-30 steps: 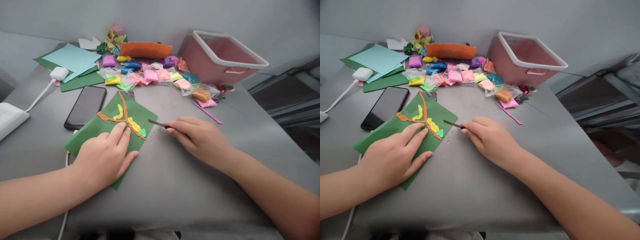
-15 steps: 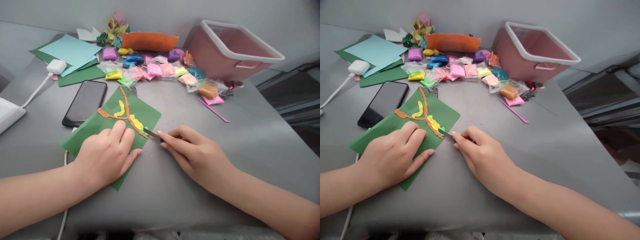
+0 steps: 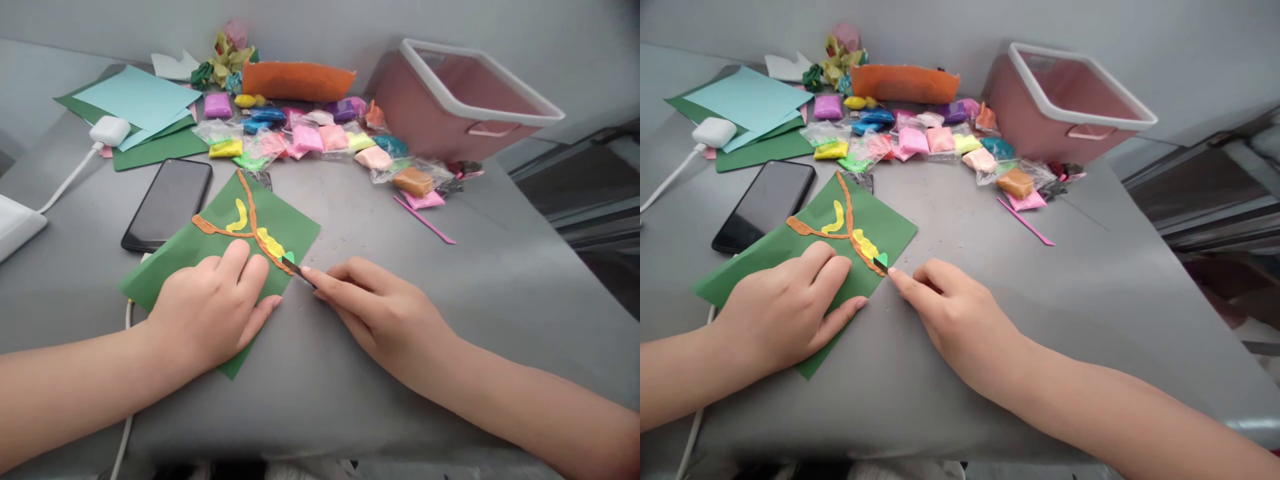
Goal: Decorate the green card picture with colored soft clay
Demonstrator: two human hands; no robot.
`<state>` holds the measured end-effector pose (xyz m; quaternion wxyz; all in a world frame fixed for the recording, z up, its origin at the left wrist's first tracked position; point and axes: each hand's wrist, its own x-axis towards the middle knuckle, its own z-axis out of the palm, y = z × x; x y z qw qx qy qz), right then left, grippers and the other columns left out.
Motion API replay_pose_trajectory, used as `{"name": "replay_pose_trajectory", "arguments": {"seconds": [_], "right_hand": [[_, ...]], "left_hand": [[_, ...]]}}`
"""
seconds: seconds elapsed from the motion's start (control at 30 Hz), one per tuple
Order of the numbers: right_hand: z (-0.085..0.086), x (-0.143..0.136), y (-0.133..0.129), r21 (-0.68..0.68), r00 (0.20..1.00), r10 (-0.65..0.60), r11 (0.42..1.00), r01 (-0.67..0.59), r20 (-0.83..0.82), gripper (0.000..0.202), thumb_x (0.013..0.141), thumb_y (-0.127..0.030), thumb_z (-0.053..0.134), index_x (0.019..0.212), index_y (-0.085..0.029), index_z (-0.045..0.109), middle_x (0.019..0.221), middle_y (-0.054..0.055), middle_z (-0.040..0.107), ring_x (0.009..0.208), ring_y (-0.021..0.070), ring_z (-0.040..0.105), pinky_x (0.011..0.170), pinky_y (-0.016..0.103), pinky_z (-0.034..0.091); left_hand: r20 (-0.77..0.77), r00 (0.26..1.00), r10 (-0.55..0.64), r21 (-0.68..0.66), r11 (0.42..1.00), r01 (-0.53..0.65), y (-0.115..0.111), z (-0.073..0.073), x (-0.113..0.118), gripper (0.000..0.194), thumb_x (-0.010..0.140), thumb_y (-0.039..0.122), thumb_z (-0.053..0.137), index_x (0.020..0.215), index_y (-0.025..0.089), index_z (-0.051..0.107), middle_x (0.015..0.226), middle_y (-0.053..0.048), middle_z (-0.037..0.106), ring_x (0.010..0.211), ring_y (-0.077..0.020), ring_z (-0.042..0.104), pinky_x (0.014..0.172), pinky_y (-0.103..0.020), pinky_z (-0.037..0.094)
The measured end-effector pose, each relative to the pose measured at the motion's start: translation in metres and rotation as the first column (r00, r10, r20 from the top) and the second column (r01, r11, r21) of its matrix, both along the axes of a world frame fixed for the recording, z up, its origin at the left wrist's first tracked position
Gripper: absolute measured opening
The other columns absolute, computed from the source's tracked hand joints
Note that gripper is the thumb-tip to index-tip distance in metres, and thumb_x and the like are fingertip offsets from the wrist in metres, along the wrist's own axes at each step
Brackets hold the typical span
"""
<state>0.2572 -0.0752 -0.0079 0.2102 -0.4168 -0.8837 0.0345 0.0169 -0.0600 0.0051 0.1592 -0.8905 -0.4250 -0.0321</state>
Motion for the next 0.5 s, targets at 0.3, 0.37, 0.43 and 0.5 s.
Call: {"name": "replay_pose_trajectory", "arguments": {"seconds": [0.3, 0.37, 0.43, 0.5], "right_hand": [[-0.0010, 0.0005, 0.0014, 0.056, 0.998, 0.040, 0.997, -0.043, 0.048, 0.034, 0.100, -0.007, 0.044, 0.126, -0.018, 0.063, 0.089, 0.006, 0.066, 0.072, 0.0126, 0.060, 0.064, 0.023, 0.053], [-0.0024, 0.0003, 0.0009, 0.059, 0.998, 0.044, 0.997, -0.047, 0.051, 0.034, 0.100, -0.007, 0.043, 0.127, -0.018, 0.062, 0.090, 0.006, 0.065, 0.073, 0.0130, 0.059, 0.066, 0.023, 0.053], [-0.0043, -0.0001, 0.0000, 0.057, 0.997, 0.046, 0.997, -0.049, 0.058, 0.035, 0.100, -0.006, 0.043, 0.129, -0.016, 0.060, 0.091, 0.007, 0.064, 0.074, 0.0134, 0.058, 0.066, 0.024, 0.053], [-0.0059, -0.0011, -0.0010, 0.065, 0.997, 0.042, 0.997, -0.047, 0.068, 0.037, 0.099, -0.005, 0.042, 0.131, -0.013, 0.059, 0.090, 0.008, 0.063, 0.074, 0.0138, 0.057, 0.066, 0.024, 0.052]], "left_hand": [[-0.006, 1.000, 0.018, -0.032, 0.999, -0.019, -0.0012, 0.0015, -0.0002, 0.029, 0.097, 0.042, 0.050, 0.090, 0.016, 0.061, 0.084, -0.007, 0.062, 0.056, -0.0207, 0.061, 0.044, -0.030, 0.029], [-0.010, 1.000, 0.023, -0.038, 0.999, -0.023, -0.0013, 0.0016, 0.0001, 0.029, 0.097, 0.042, 0.049, 0.090, 0.017, 0.061, 0.085, -0.007, 0.062, 0.057, -0.0212, 0.062, 0.044, -0.031, 0.029], [-0.010, 1.000, 0.025, -0.036, 0.999, -0.025, -0.0011, 0.0013, 0.0005, 0.029, 0.098, 0.042, 0.049, 0.091, 0.017, 0.060, 0.086, -0.007, 0.062, 0.057, -0.0213, 0.062, 0.044, -0.031, 0.028], [-0.011, 1.000, 0.028, -0.034, 0.999, -0.029, -0.0006, 0.0008, 0.0009, 0.028, 0.097, 0.042, 0.049, 0.091, 0.017, 0.060, 0.086, -0.007, 0.062, 0.057, -0.0210, 0.062, 0.044, -0.030, 0.027]]}}
